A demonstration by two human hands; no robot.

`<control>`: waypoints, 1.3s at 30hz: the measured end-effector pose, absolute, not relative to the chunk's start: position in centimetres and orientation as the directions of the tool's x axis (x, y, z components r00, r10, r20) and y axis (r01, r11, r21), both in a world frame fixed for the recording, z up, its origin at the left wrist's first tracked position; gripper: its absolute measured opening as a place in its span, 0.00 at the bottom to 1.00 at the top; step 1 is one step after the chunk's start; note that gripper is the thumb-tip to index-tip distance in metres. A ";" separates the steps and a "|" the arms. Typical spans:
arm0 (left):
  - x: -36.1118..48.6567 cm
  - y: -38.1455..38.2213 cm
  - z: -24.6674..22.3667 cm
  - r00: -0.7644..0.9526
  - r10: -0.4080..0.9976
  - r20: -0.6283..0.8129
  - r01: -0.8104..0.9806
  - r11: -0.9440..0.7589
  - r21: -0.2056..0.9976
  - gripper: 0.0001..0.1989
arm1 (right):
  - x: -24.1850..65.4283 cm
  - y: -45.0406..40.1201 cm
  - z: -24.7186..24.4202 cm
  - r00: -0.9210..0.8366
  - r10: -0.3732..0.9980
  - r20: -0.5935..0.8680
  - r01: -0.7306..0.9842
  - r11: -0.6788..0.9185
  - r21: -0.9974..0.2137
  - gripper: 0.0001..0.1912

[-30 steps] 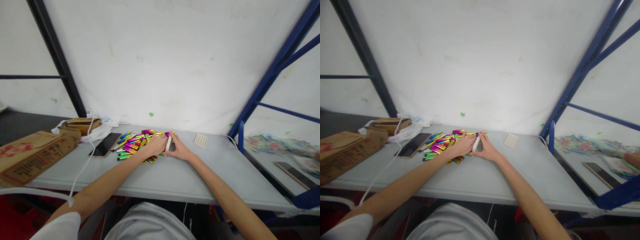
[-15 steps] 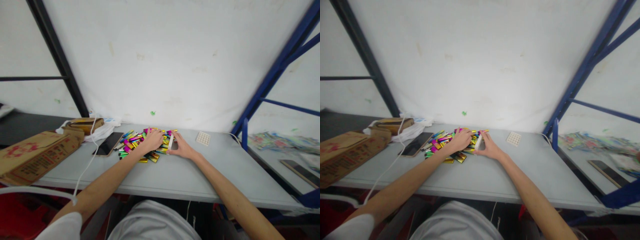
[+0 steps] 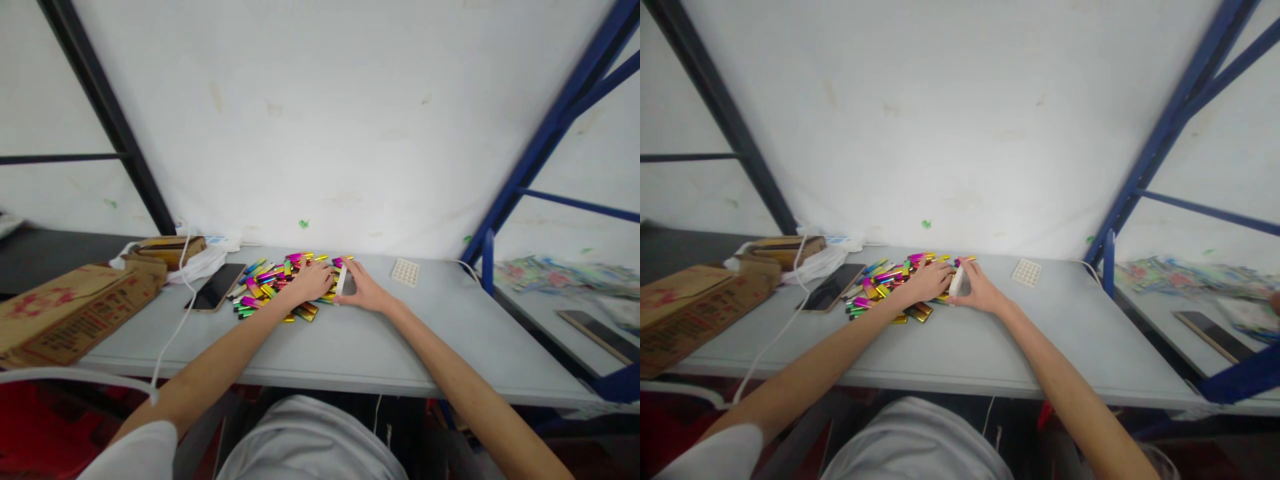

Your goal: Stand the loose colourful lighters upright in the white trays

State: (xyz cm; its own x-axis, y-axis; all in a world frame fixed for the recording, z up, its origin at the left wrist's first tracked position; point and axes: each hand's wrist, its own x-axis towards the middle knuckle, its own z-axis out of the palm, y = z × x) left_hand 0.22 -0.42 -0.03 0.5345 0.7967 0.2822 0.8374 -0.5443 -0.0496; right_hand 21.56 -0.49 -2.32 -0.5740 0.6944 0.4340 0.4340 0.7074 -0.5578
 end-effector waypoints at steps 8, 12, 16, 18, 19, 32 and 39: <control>0.2 -0.8 -0.4 0.489 0.776 0.399 0.858 -0.511 -0.058 0.18 | 21.8 -0.2 -2.7 -0.579 0.692 0.432 0.447 0.712 -0.542 0.59; 1.3 -1.6 -0.8 0.549 0.767 0.333 0.822 -0.568 -0.047 0.15 | 21.7 -0.2 -2.9 -0.583 0.678 0.448 0.437 0.727 -0.530 0.58; 1.5 -1.8 -1.1 0.586 0.749 0.308 0.802 -0.590 -0.090 0.16 | 21.8 0.0 -3.0 -0.583 0.680 0.444 0.442 0.725 -0.529 0.59; 1.3 -1.6 -1.2 0.584 0.746 0.321 0.804 -0.586 -0.102 0.17 | 21.9 0.1 -3.0 -0.585 0.680 0.442 0.444 0.724 -0.527 0.59; 1.1 -1.5 -1.1 0.579 0.748 0.325 0.808 -0.580 -0.103 0.18 | 22.0 0.1 -2.9 -0.586 0.680 0.441 0.445 0.725 -0.526 0.58; -0.2 -1.4 -0.3 0.513 0.771 0.377 0.850 -0.519 -0.095 0.20 | 24.3 -0.1 -1.6 -0.615 0.680 0.400 0.487 0.726 -0.486 0.57; 3.1 -2.4 -1.6 0.593 0.730 0.340 0.797 -0.591 -0.122 0.20 | 23.9 0.0 -1.9 -0.640 0.652 0.407 0.453 0.747 -0.486 0.56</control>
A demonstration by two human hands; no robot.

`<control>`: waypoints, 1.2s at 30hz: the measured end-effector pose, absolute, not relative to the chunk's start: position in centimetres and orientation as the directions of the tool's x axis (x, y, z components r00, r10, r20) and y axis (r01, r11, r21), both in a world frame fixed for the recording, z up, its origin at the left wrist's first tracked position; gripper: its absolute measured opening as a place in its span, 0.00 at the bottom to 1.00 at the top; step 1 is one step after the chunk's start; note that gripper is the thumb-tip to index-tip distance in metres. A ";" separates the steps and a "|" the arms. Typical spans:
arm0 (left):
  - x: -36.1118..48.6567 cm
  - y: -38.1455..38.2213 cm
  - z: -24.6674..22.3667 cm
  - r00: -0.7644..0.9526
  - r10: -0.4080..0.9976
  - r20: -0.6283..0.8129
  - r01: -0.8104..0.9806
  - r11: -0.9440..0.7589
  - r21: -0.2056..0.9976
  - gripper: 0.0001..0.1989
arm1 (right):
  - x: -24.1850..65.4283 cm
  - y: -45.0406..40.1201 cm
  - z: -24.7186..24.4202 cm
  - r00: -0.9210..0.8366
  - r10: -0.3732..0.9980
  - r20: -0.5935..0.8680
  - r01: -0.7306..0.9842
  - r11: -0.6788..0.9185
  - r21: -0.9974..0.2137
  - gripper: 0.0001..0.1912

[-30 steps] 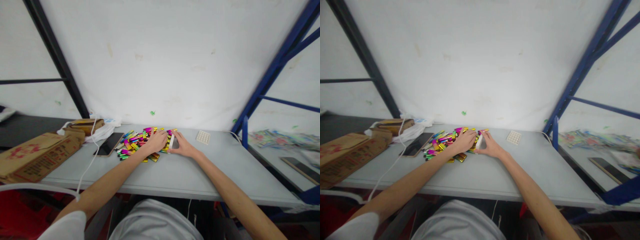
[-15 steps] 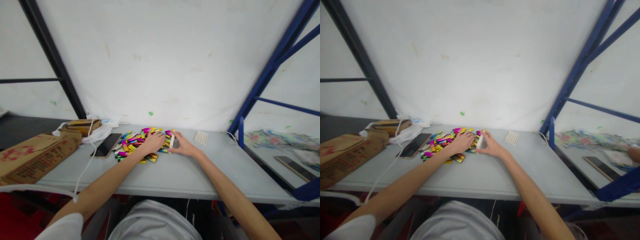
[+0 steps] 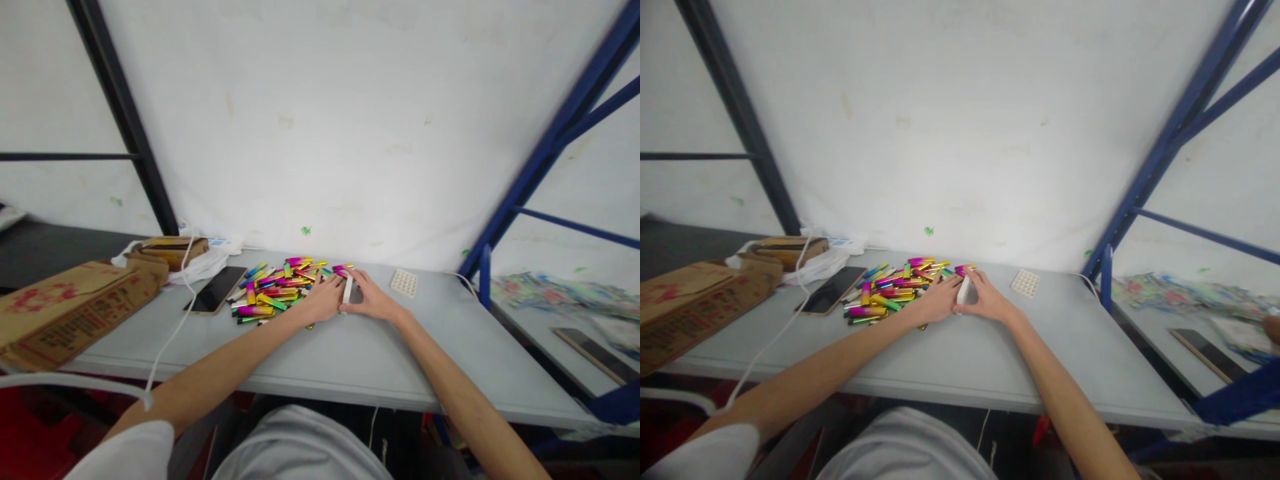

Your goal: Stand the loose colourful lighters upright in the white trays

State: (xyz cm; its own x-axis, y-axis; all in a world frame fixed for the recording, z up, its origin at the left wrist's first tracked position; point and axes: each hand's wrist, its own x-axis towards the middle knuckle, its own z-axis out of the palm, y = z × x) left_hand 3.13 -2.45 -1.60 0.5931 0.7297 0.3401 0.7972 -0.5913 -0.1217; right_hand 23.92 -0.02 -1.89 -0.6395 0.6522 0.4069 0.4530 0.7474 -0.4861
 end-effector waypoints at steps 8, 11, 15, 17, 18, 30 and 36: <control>2.2 -2.3 -1.5 0.564 0.744 0.359 0.820 -0.557 -0.134 0.15 | 24.0 -0.1 -1.6 -0.627 0.680 0.380 0.470 0.719 -0.512 0.56; 1.7 -2.3 -1.3 0.560 0.748 0.356 0.822 -0.554 -0.130 0.14 | 24.6 -0.2 -1.3 -0.634 0.683 0.364 0.466 0.712 -0.524 0.55; 1.4 -2.1 -1.1 0.546 0.761 0.350 0.831 -0.544 -0.116 0.14 | 26.1 -0.1 -0.6 -0.640 0.681 0.355 0.468 0.713 -0.522 0.54; 1.2 -2.0 -1.1 0.551 0.759 0.346 0.829 -0.546 -0.122 0.14 | 26.9 -0.1 -0.3 -0.635 0.698 0.331 0.487 0.694 -0.530 0.55; 1.1 -2.0 -1.1 0.555 0.757 0.344 0.827 -0.548 -0.128 0.14 | 27.3 -0.1 -0.2 -0.629 0.712 0.312 0.504 0.679 -0.534 0.55; 1.5 -2.7 -0.8 0.575 0.773 0.266 0.818 -0.536 -0.209 0.19 | 31.7 -0.4 1.5 -0.600 0.800 0.009 0.669 0.508 -0.542 0.42; 1.4 -2.8 -1.0 0.572 0.768 0.287 0.820 -0.543 -0.181 0.17 | 32.9 1.2 0.9 -0.462 0.883 0.088 0.838 0.467 -0.282 0.31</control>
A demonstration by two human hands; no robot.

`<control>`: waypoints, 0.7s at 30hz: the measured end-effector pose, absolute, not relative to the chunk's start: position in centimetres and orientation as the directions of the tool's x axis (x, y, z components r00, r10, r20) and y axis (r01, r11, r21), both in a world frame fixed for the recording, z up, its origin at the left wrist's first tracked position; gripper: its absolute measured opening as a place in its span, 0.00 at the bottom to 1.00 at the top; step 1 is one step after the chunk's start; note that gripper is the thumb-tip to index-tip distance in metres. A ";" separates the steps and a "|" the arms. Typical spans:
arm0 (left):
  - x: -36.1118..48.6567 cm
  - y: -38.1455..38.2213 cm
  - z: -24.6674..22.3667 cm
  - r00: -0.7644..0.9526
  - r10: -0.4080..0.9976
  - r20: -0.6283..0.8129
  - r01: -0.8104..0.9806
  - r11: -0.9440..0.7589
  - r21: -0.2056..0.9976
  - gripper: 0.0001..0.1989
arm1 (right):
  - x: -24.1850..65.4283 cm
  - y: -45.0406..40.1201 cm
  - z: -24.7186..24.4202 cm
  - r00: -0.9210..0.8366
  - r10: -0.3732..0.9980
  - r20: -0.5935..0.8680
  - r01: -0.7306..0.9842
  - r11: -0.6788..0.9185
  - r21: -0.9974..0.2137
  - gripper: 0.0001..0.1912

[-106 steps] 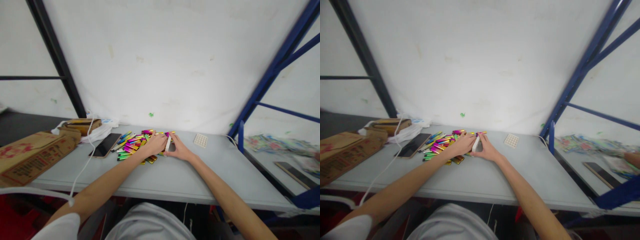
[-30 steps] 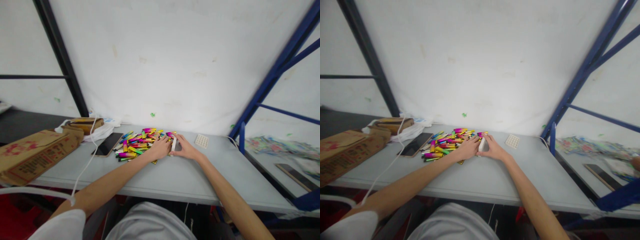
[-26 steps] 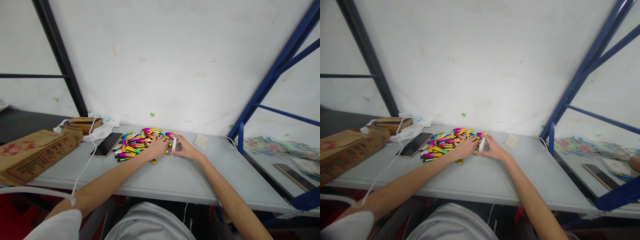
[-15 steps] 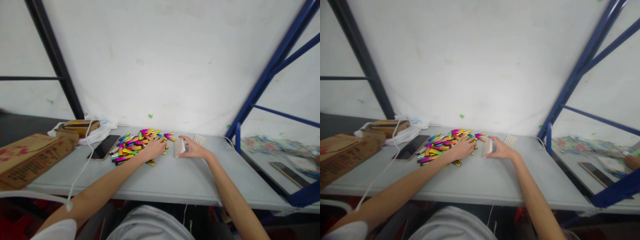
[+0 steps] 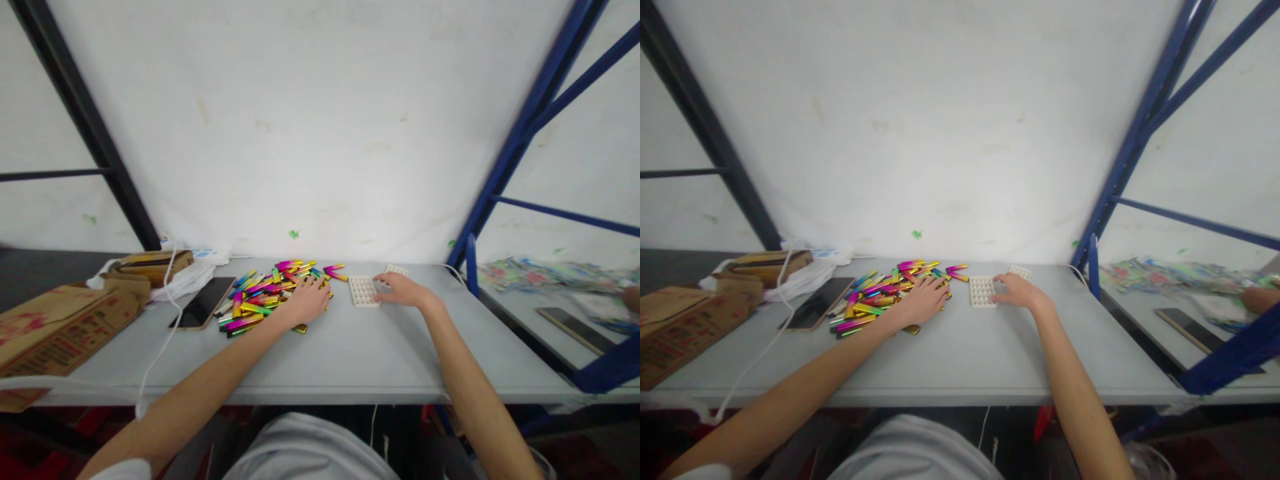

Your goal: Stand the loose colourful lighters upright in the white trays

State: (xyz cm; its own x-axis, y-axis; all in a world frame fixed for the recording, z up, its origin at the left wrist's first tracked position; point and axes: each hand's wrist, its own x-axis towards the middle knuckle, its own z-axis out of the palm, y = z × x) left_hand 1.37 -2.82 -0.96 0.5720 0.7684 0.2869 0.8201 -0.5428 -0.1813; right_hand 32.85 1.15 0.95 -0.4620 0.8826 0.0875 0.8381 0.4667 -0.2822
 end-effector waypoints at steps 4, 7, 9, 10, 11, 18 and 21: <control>1.2 -2.5 -1.5 0.573 0.757 0.313 0.819 -0.536 -0.203 0.17 | 33.5 1.9 0.3 -0.371 0.909 0.190 0.895 0.405 -0.189 0.32; 1.1 -2.3 -1.7 0.580 0.751 0.317 0.815 -0.538 -0.216 0.18 | 32.9 1.7 0.0 -0.481 0.861 0.164 0.827 0.508 -0.241 0.37; 1.0 -2.2 -1.7 0.588 0.749 0.306 0.809 -0.546 -0.218 0.19 | 32.3 1.6 -0.3 -0.541 0.831 0.133 0.788 0.555 -0.265 0.36; 1.0 -2.2 -1.7 0.591 0.749 0.301 0.807 -0.549 -0.220 0.20 | 32.0 1.6 -0.5 -0.546 0.829 0.123 0.788 0.558 -0.260 0.35; 1.0 -2.2 -1.7 0.592 0.750 0.297 0.806 -0.548 -0.222 0.20 | 31.8 1.6 -0.7 -0.532 0.838 0.120 0.801 0.544 -0.251 0.35; 1.0 -2.1 -1.9 0.580 0.751 0.315 0.814 -0.538 -0.217 0.18 | 30.8 3.5 -3.1 -0.258 0.936 0.241 0.918 0.315 -0.243 0.31; 1.0 -2.2 -1.8 0.585 0.751 0.307 0.811 -0.543 -0.217 0.19 | 30.4 4.5 -3.8 -0.191 0.941 0.281 0.927 0.267 -0.263 0.33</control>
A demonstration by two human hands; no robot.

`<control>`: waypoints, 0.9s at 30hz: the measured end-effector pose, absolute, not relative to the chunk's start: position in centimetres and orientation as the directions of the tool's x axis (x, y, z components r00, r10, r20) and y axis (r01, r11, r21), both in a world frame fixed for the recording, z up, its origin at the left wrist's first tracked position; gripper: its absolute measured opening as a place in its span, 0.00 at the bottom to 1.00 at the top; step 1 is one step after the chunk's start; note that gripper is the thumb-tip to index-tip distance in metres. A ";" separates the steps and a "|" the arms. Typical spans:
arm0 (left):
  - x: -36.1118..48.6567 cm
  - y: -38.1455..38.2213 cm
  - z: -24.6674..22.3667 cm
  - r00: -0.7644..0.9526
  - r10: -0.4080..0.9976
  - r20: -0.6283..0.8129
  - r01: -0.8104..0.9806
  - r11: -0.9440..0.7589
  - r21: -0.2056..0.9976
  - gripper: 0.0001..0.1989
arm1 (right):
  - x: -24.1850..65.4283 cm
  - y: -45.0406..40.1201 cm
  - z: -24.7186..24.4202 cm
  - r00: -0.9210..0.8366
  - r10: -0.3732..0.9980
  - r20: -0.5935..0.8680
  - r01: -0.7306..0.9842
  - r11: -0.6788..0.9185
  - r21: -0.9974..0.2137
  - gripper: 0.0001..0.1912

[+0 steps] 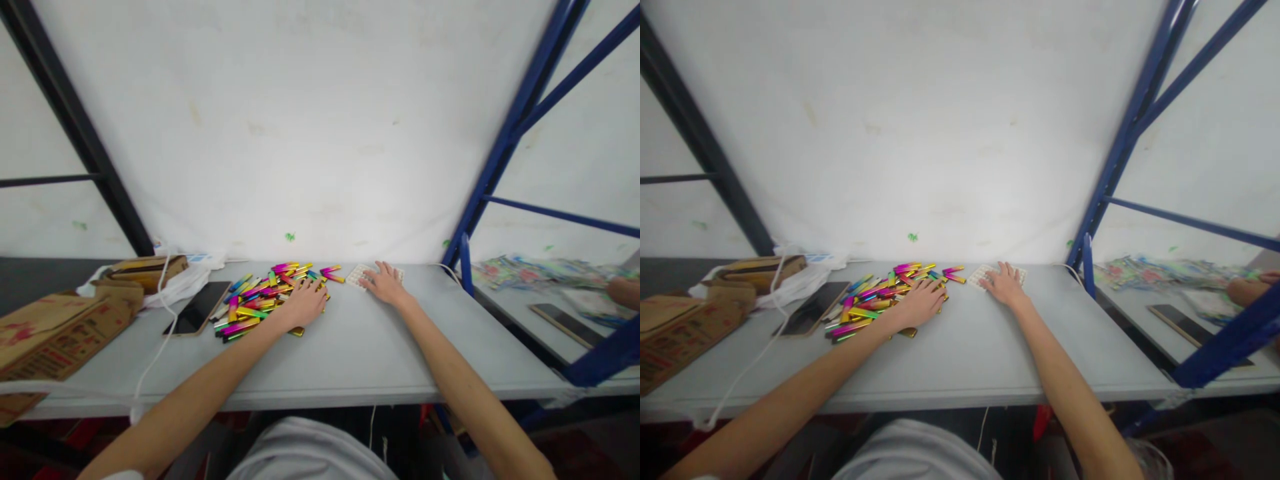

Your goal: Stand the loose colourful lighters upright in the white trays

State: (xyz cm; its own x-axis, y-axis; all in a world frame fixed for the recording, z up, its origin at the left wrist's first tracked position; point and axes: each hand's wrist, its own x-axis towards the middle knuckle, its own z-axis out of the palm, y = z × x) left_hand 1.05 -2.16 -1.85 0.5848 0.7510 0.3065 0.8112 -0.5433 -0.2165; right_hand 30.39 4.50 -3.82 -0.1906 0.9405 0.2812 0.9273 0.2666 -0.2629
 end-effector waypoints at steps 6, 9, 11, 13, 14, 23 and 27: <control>1.3 -2.6 -1.2 0.582 0.766 0.275 0.813 -0.548 -0.194 0.18 | 30.5 4.7 -3.6 -0.068 0.976 0.207 0.958 0.122 -0.260 0.35; 1.4 -2.8 -0.9 0.581 0.769 0.266 0.814 -0.548 -0.194 0.19 | 31.0 4.0 -2.8 -0.042 0.986 0.160 0.979 0.073 -0.191 0.36; 1.4 -2.8 -0.8 0.581 0.771 0.261 0.814 -0.548 -0.192 0.19 | 31.4 3.5 -2.1 -0.002 0.990 0.141 0.989 0.023 -0.148 0.36; 1.4 -2.8 -0.8 0.580 0.772 0.260 0.814 -0.549 -0.187 0.18 | 31.7 2.9 -1.5 0.054 0.992 0.117 0.994 -0.042 -0.104 0.33; 1.4 -2.8 -0.8 0.581 0.771 0.261 0.814 -0.550 -0.187 0.18 | 31.9 2.7 -1.2 0.073 0.992 0.108 0.994 -0.064 -0.091 0.30; 1.3 -2.4 -1.4 0.592 0.757 0.277 0.806 -0.566 -0.174 0.19 | 31.6 1.0 1.5 -0.068 0.992 0.104 0.991 0.079 -0.108 0.21; 1.3 -2.3 -1.5 0.592 0.752 0.291 0.805 -0.567 -0.171 0.18 | 30.2 0.3 2.3 -0.221 0.967 0.123 0.954 0.241 -0.176 0.19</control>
State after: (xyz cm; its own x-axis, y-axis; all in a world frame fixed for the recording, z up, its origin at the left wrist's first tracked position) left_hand 1.28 -2.29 -1.48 0.5916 0.7520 0.2906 0.8054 -0.5675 -0.1711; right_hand 30.24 0.28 2.30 -0.2212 0.9675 0.1228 0.9545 0.2406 -0.1763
